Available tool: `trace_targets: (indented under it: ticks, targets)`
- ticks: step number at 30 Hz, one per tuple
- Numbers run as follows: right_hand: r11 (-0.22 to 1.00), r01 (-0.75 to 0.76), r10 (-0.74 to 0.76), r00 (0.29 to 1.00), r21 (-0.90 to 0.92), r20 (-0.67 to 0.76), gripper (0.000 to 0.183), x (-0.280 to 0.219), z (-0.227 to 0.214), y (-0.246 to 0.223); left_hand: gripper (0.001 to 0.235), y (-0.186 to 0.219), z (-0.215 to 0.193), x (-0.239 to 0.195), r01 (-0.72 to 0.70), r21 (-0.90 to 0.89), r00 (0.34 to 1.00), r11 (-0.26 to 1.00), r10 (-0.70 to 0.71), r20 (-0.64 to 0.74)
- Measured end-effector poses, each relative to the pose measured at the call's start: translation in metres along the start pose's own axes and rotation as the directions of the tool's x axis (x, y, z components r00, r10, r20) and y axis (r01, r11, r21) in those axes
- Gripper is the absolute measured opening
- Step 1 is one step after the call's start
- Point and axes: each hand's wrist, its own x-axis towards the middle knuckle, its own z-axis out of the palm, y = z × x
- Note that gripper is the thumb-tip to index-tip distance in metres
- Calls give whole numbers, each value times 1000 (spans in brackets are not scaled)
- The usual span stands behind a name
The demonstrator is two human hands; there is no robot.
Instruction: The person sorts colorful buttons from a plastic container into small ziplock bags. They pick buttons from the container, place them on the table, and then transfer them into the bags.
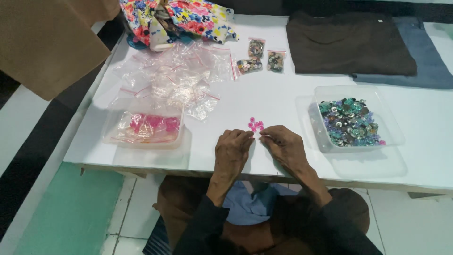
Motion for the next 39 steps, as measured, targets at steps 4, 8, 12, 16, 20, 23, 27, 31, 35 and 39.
trace_targets:
  ticks: [4, 8, 12, 16, 20, 23, 27, 31, 35, 39]
  targets:
    - [1000, 18, -18, 1000, 17, 19, 16, 1, 1, -4, 17, -1, 6, 3, 49, -65, 998, 997, -46, 46]
    - [997, 70, -71, 997, -24, -20, 32, 2, 1, 6, 33, 4, -7, 7, 75, -216, 997, 974, -70, 29]
    - [999, -16, 17, 1000, 52, -10, 43, -1, 2, 10, 38, 1, -6, 7, 84, -263, 996, 961, -78, 32]
    - [998, 58, -57, 998, -38, 33, 41, 12, 10, 17, 33, -8, 10, 17, 95, -205, 994, 974, -84, 64]
    - [997, 66, -65, 998, -51, 24, 41, 18, 19, 33, 33, -4, 11, 25, 101, -216, 992, 971, -82, 97]
    - [987, 139, -145, 987, -80, -66, 48, 14, 15, 18, 37, 8, -8, 19, 127, -291, 991, 948, -110, 74]
    - [948, 211, -245, 962, -240, -120, 30, 7, 14, -9, 25, 18, -35, 13, 123, -268, 980, 956, -159, -119]
    - [942, 237, -247, 969, -237, -16, 32, 12, 47, -22, 29, 0, -40, 27, 218, 9, 941, 976, -207, -269]
    - [961, 205, -199, 979, -188, 48, 30, 55, 92, -45, 34, -53, -24, 42, 288, 246, 935, 925, -216, -282]
    - [956, -131, 195, 951, -262, 238, 48, 114, 141, -29, 7, -71, -23, 46, 235, 220, 956, 947, -183, -230]
